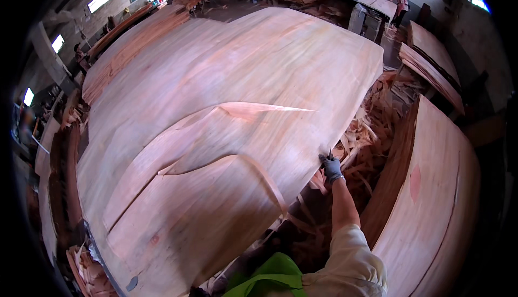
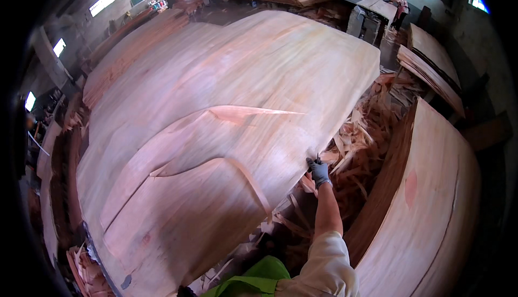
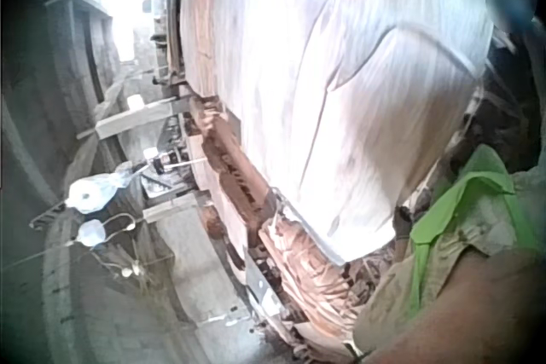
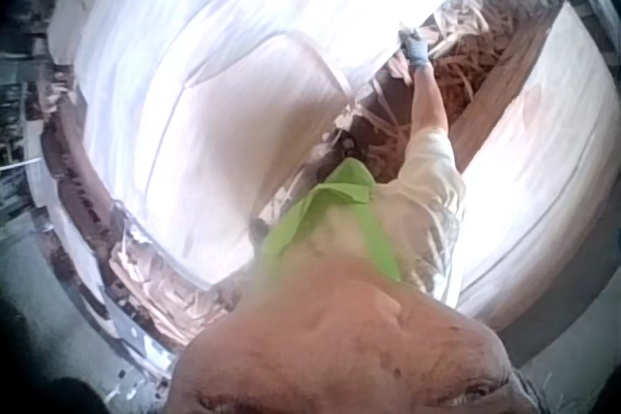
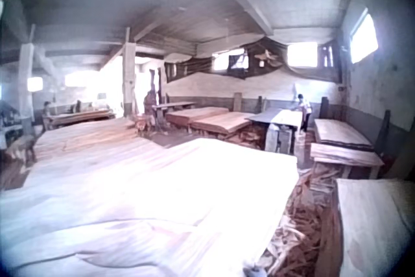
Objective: The person cuts small patches from wood veneer using a blade, measures sections with a tape, and applies glue to holes in a larger veneer sheet before pressing the patches into place and trimming them.
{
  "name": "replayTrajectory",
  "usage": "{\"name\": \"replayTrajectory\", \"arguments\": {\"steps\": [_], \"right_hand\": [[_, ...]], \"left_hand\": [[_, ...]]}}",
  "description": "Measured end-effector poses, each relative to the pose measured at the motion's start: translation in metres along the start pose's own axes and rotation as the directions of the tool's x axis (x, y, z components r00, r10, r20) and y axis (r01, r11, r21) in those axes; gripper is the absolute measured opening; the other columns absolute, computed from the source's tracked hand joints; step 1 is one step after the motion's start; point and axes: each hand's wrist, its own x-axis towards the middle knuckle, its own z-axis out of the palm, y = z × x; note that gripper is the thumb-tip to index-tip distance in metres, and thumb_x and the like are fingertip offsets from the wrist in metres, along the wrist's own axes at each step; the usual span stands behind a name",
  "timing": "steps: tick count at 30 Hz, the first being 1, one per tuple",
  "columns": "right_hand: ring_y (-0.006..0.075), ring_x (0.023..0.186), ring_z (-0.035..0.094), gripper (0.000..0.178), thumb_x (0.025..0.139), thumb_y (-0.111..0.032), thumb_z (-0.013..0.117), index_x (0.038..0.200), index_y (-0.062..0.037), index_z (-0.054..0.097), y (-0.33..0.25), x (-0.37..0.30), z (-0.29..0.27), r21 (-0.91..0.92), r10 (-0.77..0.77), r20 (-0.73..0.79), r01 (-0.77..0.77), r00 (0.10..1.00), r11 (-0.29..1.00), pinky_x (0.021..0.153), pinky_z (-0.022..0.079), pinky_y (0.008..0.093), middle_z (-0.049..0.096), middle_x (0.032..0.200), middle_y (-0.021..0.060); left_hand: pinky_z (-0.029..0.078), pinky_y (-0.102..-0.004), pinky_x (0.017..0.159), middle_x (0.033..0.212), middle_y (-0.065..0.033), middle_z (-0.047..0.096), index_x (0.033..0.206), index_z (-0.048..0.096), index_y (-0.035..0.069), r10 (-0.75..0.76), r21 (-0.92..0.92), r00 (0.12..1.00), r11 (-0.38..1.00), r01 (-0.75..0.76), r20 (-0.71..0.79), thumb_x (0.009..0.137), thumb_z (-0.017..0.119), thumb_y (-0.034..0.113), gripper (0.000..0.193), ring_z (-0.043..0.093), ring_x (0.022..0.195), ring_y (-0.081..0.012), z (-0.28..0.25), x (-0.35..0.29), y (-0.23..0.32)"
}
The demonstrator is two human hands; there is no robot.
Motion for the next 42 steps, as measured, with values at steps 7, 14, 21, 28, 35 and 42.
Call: {"name": "replayTrajectory", "arguments": {"steps": [7, 14, 21, 28, 35, 42], "right_hand": [[0.0063, 0.055, 0.047, 0.023, 0.082, -0.016, 0.068, 0.101, -0.005, 0.062, 0.054, -0.076, 0.006, 0.269, -0.128, 0.055, 0.109, 0.99, 0.957, 0.049, 0.037, 0.0224, 0.058, 0.073, -0.003], [0.0215, 0.108, 0.042, 0.057, 0.09, -0.022, 0.056, 0.136, -0.0058, 0.026, 0.102, -0.15, -0.027, 0.385, 0.132, 0.127, -0.171, 0.983, 0.907, 0.093, 0.036, 0.0335, 0.041, 0.127, 0.0085], [0.0259, 0.101, 0.053, 0.049, 0.086, -0.033, 0.058, 0.126, -0.0076, 0.044, 0.077, -0.104, -0.069, 0.372, 0.12, 0.077, -0.14, 0.99, 0.917, 0.09, 0.044, 0.0425, 0.055, 0.114, 0.0125], [0.0298, 0.117, 0.044, 0.053, 0.089, -0.039, 0.052, 0.136, -0.0187, 0.038, 0.079, -0.11, -0.079, 0.249, 0.467, 0.208, -0.508, 0.86, 0.825, 0.087, 0.049, 0.0414, 0.042, 0.134, 0.0045], [0.0212, 0.092, 0.054, 0.031, 0.089, -0.029, 0.055, 0.108, -0.004, 0.057, 0.12, -0.068, -0.083, 0.244, 0.32, 0.087, -0.331, 0.944, 0.912, 0.075, 0.049, 0.0372, 0.059, 0.105, 0.009], [0.0159, 0.08, 0.053, 0.022, 0.088, -0.016, 0.059, 0.102, 0.0013, 0.057, -0.001, -0.116, 0.092, -0.102, -0.415, 0.31, 0.464, 0.855, 0.88, 0.077, 0.046, 0.0292, 0.059, 0.091, 0.0058]], "left_hand": [[0.035, -0.0286, 0.042, 0.062, -0.0032, 0.048, 0.081, 0.054, 0.011, 0.031, -0.036, 0.996, 0.999, -0.034, -0.084, 0.086, 0.056, 0.026, 0.016, 0.043, 0.049, -0.0169, -0.025, -0.012, 0.006], [0.033, -0.0272, 0.037, 0.056, -0.0024, 0.046, 0.077, 0.053, 0.011, 0.069, -0.106, 0.975, 0.99, -0.094, -0.213, 0.086, 0.058, 0.021, 0.015, 0.041, 0.043, -0.016, -0.101, -0.06, -0.004], [0.036, -0.0258, 0.033, 0.054, -0.004, 0.05, 0.074, 0.053, 0.01, -0.057, -0.337, 0.991, 0.941, 0.013, -0.123, 0.086, 0.058, 0.015, 0.014, 0.046, 0.04, -0.0168, -0.162, -0.042, -0.094], [0.039, -0.0262, 0.033, 0.058, -0.0047, 0.056, 0.078, 0.057, 0.009, 0.047, -0.211, 0.93, 0.968, -0.133, -0.366, 0.082, 0.064, 0.018, 0.012, 0.05, 0.04, -0.0161, -0.156, -0.041, -0.126], [0.051, -0.0359, 0.063, 0.102, -0.0129, 0.059, 0.107, 0.054, 0.008, 0.196, 0.062, 0.671, 0.974, -0.218, -0.715, 0.084, 0.061, 0.02, 0.027, 0.059, 0.083, -0.0206, -0.147, -0.042, -0.097], [0.048, -0.031, 0.078, 0.111, -0.0128, 0.054, 0.129, 0.044, 0.003, 0.868, 0.631, 0.352, 0.496, -0.596, -0.35, 0.081, 0.06, 0.003, 0.05, 0.057, 0.092, -0.0203, -0.116, -0.012, 0.02]]}}
